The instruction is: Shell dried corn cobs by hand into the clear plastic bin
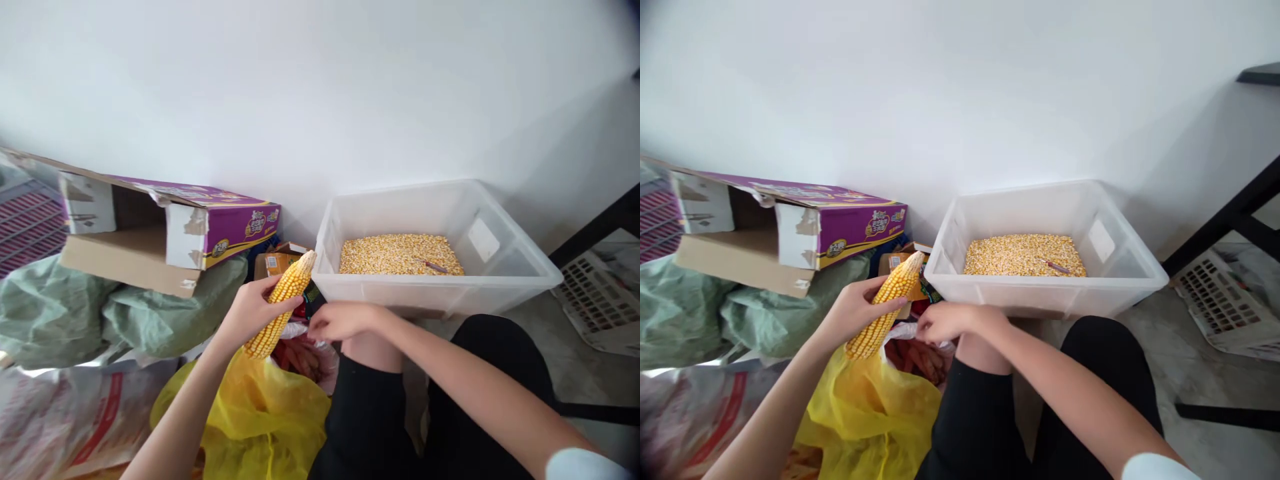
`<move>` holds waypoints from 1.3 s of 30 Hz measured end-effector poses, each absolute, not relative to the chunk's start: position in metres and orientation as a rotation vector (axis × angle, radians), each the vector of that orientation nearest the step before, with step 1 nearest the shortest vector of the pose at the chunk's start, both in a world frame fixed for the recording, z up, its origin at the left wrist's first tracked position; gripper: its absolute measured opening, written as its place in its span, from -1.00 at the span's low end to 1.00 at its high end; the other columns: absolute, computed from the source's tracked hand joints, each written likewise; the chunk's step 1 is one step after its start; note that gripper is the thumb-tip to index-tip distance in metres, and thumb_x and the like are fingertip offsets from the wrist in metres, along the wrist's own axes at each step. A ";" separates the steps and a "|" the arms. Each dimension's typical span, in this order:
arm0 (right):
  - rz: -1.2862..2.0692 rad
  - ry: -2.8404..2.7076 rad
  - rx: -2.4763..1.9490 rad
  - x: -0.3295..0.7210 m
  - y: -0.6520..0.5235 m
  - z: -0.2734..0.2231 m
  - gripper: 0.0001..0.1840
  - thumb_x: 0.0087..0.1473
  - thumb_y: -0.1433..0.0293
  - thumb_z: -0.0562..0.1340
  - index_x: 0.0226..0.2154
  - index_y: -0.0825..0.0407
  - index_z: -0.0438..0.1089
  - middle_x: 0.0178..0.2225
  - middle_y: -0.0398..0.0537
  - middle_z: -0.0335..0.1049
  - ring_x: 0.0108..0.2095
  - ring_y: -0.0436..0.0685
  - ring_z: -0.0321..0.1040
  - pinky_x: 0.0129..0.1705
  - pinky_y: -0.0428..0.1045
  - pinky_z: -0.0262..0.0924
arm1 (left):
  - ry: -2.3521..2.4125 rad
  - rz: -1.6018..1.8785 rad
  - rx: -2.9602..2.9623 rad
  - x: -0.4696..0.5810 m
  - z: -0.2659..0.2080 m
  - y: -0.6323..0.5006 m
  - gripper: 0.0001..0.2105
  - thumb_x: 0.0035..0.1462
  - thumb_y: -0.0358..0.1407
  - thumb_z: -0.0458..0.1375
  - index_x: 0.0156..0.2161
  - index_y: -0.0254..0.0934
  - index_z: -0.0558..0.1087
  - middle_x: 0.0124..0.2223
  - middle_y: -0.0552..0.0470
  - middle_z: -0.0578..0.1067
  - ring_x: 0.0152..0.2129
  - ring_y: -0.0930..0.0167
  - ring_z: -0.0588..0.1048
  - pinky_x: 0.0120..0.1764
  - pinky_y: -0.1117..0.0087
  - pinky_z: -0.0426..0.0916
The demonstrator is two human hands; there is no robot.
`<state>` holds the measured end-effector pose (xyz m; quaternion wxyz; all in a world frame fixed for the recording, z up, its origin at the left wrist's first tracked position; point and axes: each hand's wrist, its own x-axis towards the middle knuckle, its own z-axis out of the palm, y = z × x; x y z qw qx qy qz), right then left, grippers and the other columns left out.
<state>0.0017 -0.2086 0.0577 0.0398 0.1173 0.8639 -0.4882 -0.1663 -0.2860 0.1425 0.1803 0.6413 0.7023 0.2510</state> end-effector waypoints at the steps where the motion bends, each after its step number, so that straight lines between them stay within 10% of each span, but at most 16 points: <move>1: -1.672 2.548 0.485 0.024 -0.194 0.072 -0.68 0.12 0.34 0.06 -0.12 0.09 0.37 -0.28 0.02 0.47 -0.34 0.07 0.42 -0.37 -0.08 0.29 | 1.955 0.749 1.818 -0.159 0.143 -0.279 -0.59 -0.14 -0.05 0.21 -0.20 -0.28 0.52 -0.36 0.05 0.53 -0.46 0.32 0.44 -0.44 0.44 0.27; 5: -2.155 2.653 1.053 0.088 -0.146 0.120 -0.46 0.12 0.18 0.12 0.12 -0.01 0.13 -0.11 0.05 0.39 -0.27 0.05 0.40 -0.39 -0.10 0.31 | 1.753 0.894 1.858 -0.122 0.146 -0.239 -0.60 -0.11 -0.07 0.21 -0.20 -0.30 0.51 -0.38 0.03 0.51 -0.49 0.36 0.42 -0.48 0.46 0.23; 9: -2.256 2.884 1.158 0.112 -0.123 0.137 -0.59 0.07 0.20 0.19 -0.05 0.04 0.33 -0.17 0.04 0.41 -0.26 0.06 0.39 -0.33 -0.07 0.34 | 1.585 0.933 1.961 -0.081 0.147 -0.198 -0.63 -0.07 -0.08 0.19 -0.21 -0.30 0.50 -0.41 0.04 0.48 -0.50 0.41 0.38 -0.49 0.47 0.20; 22: -1.127 3.261 1.900 0.177 -0.087 0.120 -0.64 0.12 0.21 0.09 -0.58 0.07 0.31 -0.60 -0.11 0.31 -0.57 -0.04 0.21 -0.49 -0.07 0.07 | 1.472 0.880 2.135 -0.020 0.128 -0.124 -0.68 -0.07 -0.15 0.14 -0.25 -0.32 0.52 -0.50 0.10 0.38 -0.55 0.48 0.28 -0.53 0.48 0.07; 39: -2.159 3.015 2.321 0.175 -0.060 0.102 -0.66 0.08 0.11 0.05 -0.53 0.00 0.18 -0.66 -0.22 0.08 -0.67 -0.08 -0.01 -0.63 -0.12 -0.05 | 1.266 1.094 1.949 -0.027 0.122 -0.112 -0.69 -0.13 -0.20 0.18 -0.24 -0.32 0.52 -0.46 0.05 0.43 -0.53 0.44 0.30 -0.53 0.47 0.16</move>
